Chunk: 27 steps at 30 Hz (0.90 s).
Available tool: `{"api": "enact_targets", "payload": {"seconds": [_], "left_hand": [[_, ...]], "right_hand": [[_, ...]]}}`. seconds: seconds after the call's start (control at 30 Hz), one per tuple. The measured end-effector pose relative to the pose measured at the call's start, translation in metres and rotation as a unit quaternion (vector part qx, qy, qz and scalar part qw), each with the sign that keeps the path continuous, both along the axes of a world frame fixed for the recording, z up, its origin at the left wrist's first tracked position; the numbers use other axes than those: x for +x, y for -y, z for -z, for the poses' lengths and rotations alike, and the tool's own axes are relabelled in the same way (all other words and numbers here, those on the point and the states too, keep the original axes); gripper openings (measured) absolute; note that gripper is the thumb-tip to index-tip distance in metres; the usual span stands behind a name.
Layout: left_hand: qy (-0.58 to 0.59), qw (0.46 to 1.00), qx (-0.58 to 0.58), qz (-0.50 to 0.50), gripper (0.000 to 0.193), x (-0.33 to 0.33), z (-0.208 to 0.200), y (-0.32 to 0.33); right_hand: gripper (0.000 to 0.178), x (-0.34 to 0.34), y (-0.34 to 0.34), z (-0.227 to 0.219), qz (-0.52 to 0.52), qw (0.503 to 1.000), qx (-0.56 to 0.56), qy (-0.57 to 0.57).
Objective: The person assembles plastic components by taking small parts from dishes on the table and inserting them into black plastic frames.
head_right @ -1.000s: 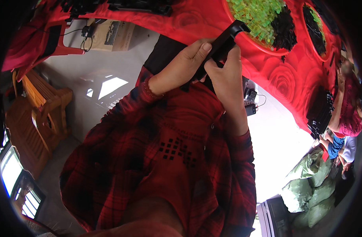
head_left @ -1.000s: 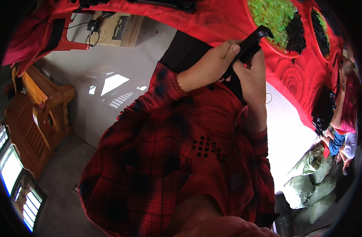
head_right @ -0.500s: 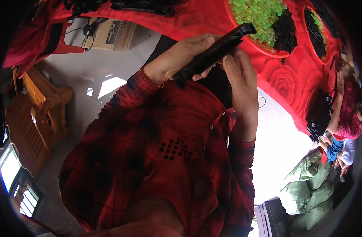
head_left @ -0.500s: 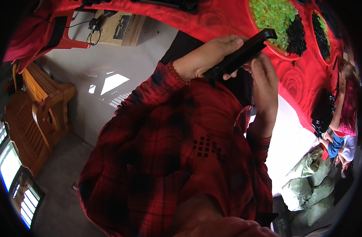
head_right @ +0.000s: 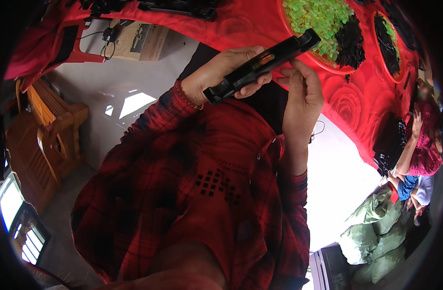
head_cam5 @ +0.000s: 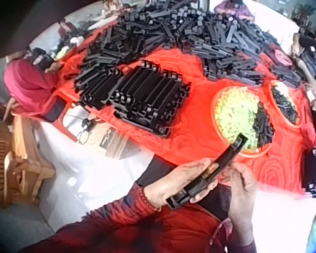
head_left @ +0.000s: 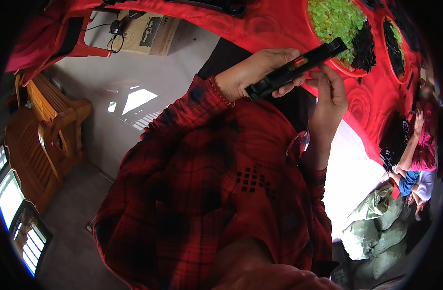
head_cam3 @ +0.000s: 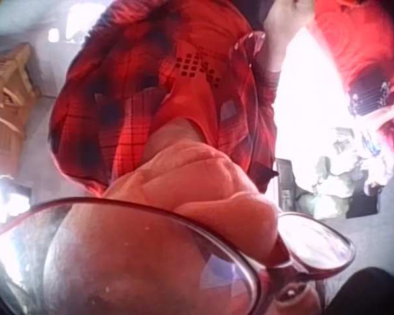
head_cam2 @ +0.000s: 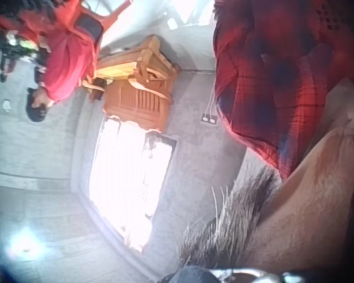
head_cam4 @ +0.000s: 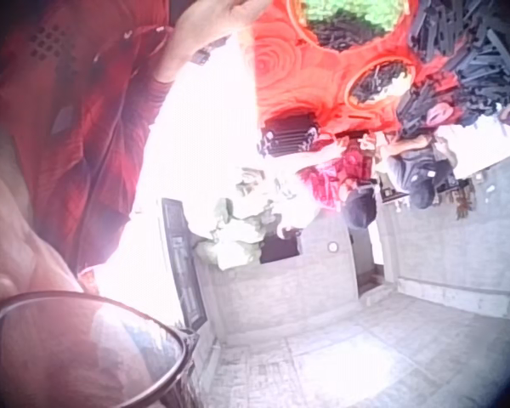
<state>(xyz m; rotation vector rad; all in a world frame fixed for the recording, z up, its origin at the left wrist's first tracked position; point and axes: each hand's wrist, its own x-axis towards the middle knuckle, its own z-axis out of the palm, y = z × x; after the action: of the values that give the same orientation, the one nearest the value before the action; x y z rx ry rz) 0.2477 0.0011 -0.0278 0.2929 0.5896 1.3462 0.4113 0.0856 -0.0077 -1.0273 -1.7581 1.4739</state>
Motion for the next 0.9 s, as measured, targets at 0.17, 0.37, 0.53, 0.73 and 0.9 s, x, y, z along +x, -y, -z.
{"api": "enact_targets", "payload": {"seconds": [0.17,0.37,0.53,0.73,0.9], "left_hand": [[-0.05,0.999,-0.006,-0.006,0.043,0.002,-0.008,0.0],[-0.044,0.998,0.032,-0.012,0.047,0.002,-0.008,0.001],[-0.029,0.997,0.078,-0.004,0.048,0.001,-0.007,0.002],[-0.005,0.995,0.097,0.025,0.047,0.0,-0.003,0.004],[-0.013,0.997,0.071,0.009,0.048,0.0,-0.002,0.003]], "right_hand": [[0.023,0.0,0.001,0.0,0.012,1.0,0.017,-0.022],[0.022,-0.002,0.006,-0.007,0.009,0.999,0.034,-0.017],[0.021,-0.004,0.009,-0.004,-0.013,0.998,0.009,-0.059],[0.018,-0.004,0.012,-0.003,-0.028,0.997,0.007,-0.076],[0.019,-0.005,0.013,-0.003,-0.016,0.997,-0.001,-0.078]]}}
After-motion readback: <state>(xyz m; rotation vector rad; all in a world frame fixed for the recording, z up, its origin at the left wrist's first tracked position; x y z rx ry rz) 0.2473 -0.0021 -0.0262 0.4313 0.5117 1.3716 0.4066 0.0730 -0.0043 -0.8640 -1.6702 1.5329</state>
